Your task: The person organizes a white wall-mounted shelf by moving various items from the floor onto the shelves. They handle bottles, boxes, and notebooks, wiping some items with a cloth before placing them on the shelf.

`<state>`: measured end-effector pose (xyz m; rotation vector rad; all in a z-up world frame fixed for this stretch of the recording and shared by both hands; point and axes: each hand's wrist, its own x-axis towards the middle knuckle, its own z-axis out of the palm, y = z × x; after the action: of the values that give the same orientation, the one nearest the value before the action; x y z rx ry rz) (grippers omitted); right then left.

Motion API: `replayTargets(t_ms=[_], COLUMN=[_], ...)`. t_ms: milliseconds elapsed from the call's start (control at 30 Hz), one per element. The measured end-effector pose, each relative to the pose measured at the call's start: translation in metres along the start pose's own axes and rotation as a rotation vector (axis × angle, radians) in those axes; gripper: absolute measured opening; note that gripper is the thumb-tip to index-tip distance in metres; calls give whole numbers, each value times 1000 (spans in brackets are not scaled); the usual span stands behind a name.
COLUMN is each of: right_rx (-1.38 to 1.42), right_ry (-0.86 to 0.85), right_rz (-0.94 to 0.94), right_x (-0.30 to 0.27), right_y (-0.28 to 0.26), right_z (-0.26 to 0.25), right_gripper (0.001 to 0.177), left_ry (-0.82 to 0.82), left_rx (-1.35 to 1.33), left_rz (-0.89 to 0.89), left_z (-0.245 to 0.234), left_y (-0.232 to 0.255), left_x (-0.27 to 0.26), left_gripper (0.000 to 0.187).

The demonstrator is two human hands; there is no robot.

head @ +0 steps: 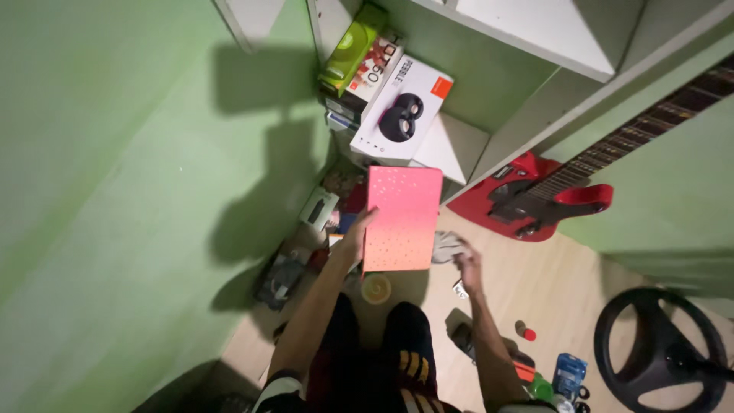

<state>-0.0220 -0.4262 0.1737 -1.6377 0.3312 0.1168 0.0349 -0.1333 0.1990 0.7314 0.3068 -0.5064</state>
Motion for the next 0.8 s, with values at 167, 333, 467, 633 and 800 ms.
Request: replayTargets(t_ms=[167,333,467,633,800], right_rx=[160,-277,-532,-874,-663], right_ry=[102,-15,-182,12,-61], right_rz=[-439,-667,-1007,-843,-1081], right_x=[-19,-89,-142,-109,-103], right_y=[-36,-93,-130,-160,-144], right_z=[-27,42,102,110,112], right_gripper=[41,39,61,47,35], left_ry=[-252,-147,-131,199,333], left_rx=[-209,-112,-7,291,426], left_rz=[182,269,332,383,381], left_z=[0,28,35,10,12], left_y=[-27,-59,-85,-125,-106], left_x=[-20,-74,-91,-99,-96], left_gripper=[61,59,60,64,71])
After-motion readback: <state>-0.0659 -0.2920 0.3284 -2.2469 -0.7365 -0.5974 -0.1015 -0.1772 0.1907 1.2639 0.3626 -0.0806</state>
